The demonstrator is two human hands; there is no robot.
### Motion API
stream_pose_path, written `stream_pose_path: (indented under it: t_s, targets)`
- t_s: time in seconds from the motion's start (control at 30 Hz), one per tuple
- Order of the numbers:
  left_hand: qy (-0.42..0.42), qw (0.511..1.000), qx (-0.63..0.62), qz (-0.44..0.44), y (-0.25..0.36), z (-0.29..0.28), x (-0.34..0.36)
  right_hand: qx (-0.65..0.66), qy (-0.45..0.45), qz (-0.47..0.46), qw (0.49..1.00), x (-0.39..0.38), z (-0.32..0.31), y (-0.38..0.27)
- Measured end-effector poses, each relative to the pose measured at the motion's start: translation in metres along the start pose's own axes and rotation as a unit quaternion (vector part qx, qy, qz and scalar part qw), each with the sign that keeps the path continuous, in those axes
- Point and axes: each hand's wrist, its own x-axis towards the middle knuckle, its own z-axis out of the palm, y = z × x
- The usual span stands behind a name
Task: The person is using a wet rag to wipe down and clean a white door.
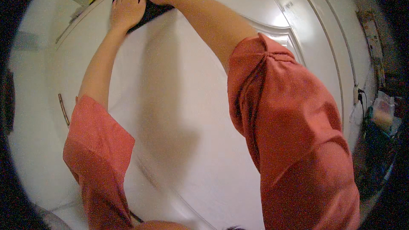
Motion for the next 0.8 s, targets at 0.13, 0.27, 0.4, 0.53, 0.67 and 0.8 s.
stream_pose_path:
  t_s: [0.13, 0.27, 0.4, 0.53, 0.67, 0.8]
  targets:
    - [-0.006, 0.996, 0.075, 0.044, -0.004, -0.002, -0.009, 0.015, 0.023, -0.045, 0.999, -0.014, -0.008, 0.000]
    - [-0.001, 0.998, 0.052, 0.022, 0.019, -0.015, -0.029, 0.019, -0.012, -0.061, 0.998, -0.035, -0.018, 0.003]
    - [0.043, 0.997, 0.038, 0.056, 0.037, -0.034, -0.060, 0.016, 0.048, -0.070, 0.996, -0.065, -0.022, -0.005]
    - [0.052, 0.998, -0.017, 0.039, 0.088, -0.056, -0.063, -0.020, 0.120, -0.141, 0.982, -0.089, -0.018, 0.030]
    - [-0.023, 0.999, -0.006, 0.034, 0.083, -0.081, -0.088, 0.002, 0.055, -0.103, 0.993, -0.116, -0.045, -0.002]
    - [-0.037, 0.998, -0.036, 0.027, 0.100, -0.096, -0.095, 0.015, 0.031, -0.086, 0.996, -0.129, -0.066, -0.002]
